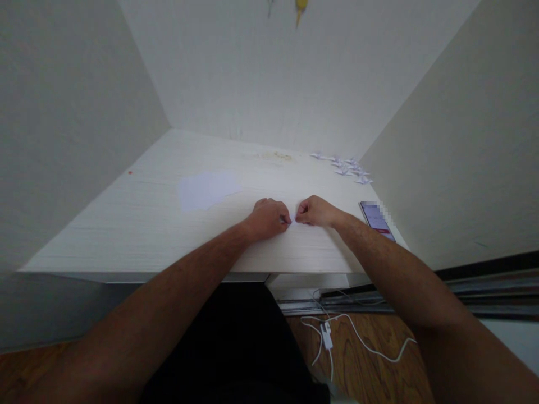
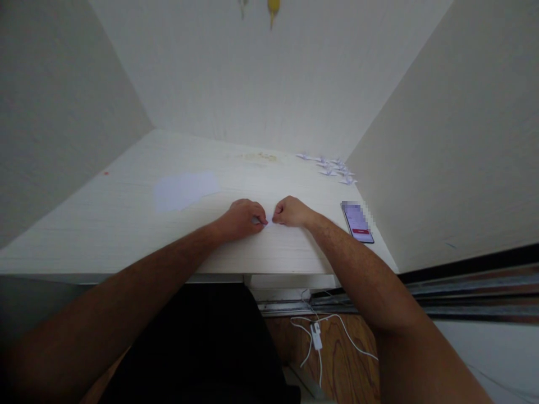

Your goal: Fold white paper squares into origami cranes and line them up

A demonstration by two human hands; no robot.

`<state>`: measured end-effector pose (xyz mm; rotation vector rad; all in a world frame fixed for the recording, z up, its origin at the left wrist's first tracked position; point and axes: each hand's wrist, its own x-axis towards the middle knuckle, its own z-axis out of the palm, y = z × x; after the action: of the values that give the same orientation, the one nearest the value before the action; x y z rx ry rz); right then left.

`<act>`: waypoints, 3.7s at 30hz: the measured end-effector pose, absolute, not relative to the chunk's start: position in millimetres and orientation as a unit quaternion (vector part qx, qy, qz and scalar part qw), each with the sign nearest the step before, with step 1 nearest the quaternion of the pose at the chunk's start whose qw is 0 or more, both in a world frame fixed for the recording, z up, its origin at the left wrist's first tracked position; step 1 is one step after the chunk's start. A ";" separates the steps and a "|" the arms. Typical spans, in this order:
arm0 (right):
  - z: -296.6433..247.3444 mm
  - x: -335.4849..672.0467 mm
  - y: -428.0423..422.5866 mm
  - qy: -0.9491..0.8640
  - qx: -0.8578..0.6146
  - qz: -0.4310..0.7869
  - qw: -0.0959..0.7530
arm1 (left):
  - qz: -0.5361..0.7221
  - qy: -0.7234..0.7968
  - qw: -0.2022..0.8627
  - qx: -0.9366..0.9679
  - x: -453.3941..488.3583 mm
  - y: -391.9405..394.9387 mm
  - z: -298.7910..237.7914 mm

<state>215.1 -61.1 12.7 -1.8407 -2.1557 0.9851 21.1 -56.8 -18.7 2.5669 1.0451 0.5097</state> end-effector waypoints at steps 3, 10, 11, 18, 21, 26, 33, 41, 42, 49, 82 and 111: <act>12.0 214.1 -60.0 -0.712 -0.614 0.335 0.069 | 0.181 0.360 0.163 0.900 20.5 -56.8 -19.1; 15.8 209.7 -58.3 -0.705 -0.625 0.331 0.052 | 0.195 0.356 0.165 0.899 19.9 -56.3 -22.8; 16.6 209.0 -58.4 -0.703 -0.626 0.334 0.049 | 0.197 0.355 0.166 0.899 19.9 -56.2 -23.4; 22.4 202.6 -60.0 -0.696 -0.636 0.332 0.026 | 0.203 0.351 0.161 0.900 18.7 -56.5 -24.9; 25.0 198.6 -60.8 -0.705 -0.642 0.301 -0.001 | 0.201 0.349 0.157 0.902 18.7 -56.4 -25.4; 28.5 194.1 -60.2 -0.721 -0.647 0.243 -0.048 | 0.202 0.347 0.159 0.902 18.7 -56.0 -26.1; 28.4 198.9 -56.4 -0.709 -0.666 0.217 -0.081 | 0.171 0.314 0.122 0.926 14.0 -66.5 -16.9; 17.3 209.3 -58.5 -0.648 -0.688 0.326 -0.018 | 0.122 0.262 0.055 0.956 5.3 -72.3 -16.1; 16.2 211.0 -59.0 -0.641 -0.689 0.338 -0.015 | 0.119 0.262 0.056 0.956 4.1 -72.2 -16.3; 9.8 218.6 -58.1 -0.622 -0.686 0.377 -0.004 | 0.077 0.251 0.080 0.962 -5.1 -74.9 -6.2; -0.7 204.2 -90.6 -0.743 -0.653 0.102 0.109 | 0.137 0.363 0.041 0.921 3.3 -125.1 -23.6; -11.8 189.8 -116.6 -0.703 -0.682 0.054 0.193 | 0.123 0.310 0.052 0.942 -3.3 -108.1 -14.0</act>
<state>189.8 -116.6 -11.8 -1.9135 -1.9740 0.1528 -3.3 -108.1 -14.0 2.8646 0.9418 0.3739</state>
